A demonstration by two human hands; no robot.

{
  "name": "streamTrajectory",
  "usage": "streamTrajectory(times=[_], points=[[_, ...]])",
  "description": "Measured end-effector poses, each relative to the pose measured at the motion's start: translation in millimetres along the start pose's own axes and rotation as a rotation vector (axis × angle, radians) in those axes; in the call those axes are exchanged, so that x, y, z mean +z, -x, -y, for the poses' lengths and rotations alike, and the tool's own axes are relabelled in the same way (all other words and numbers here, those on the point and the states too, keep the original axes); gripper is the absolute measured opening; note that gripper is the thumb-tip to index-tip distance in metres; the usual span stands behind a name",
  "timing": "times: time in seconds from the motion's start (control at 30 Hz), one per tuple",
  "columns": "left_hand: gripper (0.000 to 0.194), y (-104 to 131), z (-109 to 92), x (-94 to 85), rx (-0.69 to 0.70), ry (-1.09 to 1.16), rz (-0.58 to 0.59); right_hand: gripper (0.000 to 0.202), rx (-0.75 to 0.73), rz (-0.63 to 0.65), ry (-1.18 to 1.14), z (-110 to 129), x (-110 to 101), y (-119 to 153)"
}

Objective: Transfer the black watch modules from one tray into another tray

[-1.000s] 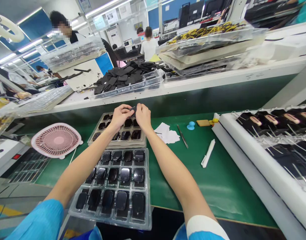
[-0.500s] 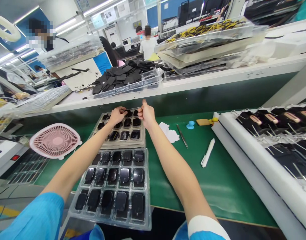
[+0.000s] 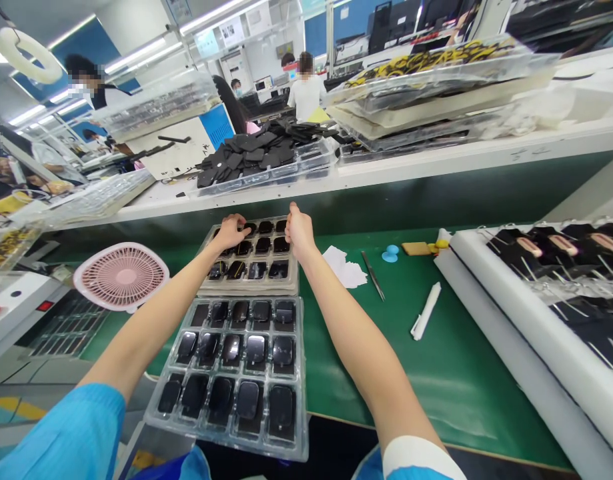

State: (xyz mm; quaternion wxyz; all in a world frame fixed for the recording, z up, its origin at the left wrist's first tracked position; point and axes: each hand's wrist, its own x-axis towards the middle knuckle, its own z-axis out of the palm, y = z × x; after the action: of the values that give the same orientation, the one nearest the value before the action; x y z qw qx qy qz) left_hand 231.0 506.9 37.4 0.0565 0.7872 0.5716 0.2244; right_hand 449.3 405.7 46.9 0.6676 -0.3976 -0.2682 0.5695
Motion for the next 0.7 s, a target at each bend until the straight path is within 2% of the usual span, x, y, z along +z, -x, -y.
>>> streamTrajectory(times=[0.13,0.23,0.3,0.37,0.47,0.57,0.63,0.7], points=[[0.023,11.0,-7.6,-10.8,0.009,0.249,-0.099,0.05,-0.012,0.04,0.115,-1.3,1.0,1.8],[0.024,27.0,-22.6,-14.1,-0.059,0.562,-0.215,0.053,-0.19,0.035,0.427,-6.0,0.8,3.3],[0.029,40.5,-38.4,-14.3,-0.105,0.794,-0.204,0.054,-0.336,0.027,0.663,-9.9,2.2,7.1],[0.037,54.5,-57.2,-14.1,-0.115,0.959,-0.137,0.052,-0.403,0.056,0.796,-14.4,5.5,12.7],[0.044,71.7,-84.3,-13.8,-0.086,1.067,-0.061,0.045,-0.458,0.135,0.798,-21.7,11.8,20.2],[0.042,80.2,-100.4,-11.3,-0.08,1.112,-0.066,0.044,-0.557,0.062,0.71,-27.3,14.1,20.7],[0.037,79.3,-100.8,-7.1,-0.079,1.124,-0.084,0.048,-0.567,-0.045,0.632,-29.0,11.9,16.1],[0.03,72.3,-91.8,-2.3,-0.078,1.091,-0.112,0.052,-0.482,-0.074,0.524,-29.1,8.5,9.6]])
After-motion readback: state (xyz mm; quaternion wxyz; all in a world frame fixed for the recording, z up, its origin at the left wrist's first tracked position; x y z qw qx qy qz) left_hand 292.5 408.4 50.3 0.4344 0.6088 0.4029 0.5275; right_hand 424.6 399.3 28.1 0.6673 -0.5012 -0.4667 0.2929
